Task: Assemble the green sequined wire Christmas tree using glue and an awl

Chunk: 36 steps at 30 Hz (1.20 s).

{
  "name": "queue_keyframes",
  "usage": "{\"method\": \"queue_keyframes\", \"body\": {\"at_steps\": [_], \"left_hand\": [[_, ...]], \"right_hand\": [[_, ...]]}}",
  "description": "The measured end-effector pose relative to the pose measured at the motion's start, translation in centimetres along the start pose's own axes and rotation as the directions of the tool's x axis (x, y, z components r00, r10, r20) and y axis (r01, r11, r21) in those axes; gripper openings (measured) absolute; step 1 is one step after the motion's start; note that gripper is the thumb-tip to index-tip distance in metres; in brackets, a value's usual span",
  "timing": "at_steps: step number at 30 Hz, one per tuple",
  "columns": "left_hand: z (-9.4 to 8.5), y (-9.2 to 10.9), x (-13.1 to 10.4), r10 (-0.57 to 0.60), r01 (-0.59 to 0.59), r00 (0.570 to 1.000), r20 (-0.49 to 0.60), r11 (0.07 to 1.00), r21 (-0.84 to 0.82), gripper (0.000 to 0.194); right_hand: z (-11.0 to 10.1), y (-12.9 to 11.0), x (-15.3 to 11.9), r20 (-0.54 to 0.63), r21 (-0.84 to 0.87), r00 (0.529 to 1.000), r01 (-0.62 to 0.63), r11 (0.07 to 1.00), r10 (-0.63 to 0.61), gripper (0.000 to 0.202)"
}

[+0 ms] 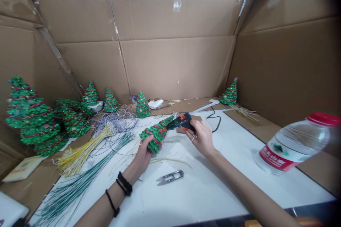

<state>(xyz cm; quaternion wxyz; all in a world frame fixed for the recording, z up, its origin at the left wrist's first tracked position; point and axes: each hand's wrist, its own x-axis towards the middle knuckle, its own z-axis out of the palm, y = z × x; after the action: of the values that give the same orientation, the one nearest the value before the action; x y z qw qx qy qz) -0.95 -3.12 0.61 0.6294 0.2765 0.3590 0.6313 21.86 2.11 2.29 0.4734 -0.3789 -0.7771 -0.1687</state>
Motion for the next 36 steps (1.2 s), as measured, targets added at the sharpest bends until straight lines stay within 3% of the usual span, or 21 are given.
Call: {"method": "queue_keyframes", "body": {"at_steps": [22,32,36], "left_hand": [[0.0,0.0,-0.1,-0.003,0.003,1.000,0.025,1.000,-0.007,0.028],[0.3,0.1,-0.2,-0.001,0.001,0.999,0.036,1.000,0.001,0.029],[0.4,0.1,-0.3,0.014,-0.014,1.000,0.014,1.000,-0.002,0.027]], "right_hand": [[-0.1,0.4,0.1,-0.004,0.026,1.000,0.011,1.000,-0.011,0.023],[-0.4,0.6,0.5,-0.025,-0.045,0.995,0.092,0.995,-0.093,0.026],[-1.2,1.1,0.8,0.023,-0.025,0.992,0.128,0.992,-0.127,0.025]]}}
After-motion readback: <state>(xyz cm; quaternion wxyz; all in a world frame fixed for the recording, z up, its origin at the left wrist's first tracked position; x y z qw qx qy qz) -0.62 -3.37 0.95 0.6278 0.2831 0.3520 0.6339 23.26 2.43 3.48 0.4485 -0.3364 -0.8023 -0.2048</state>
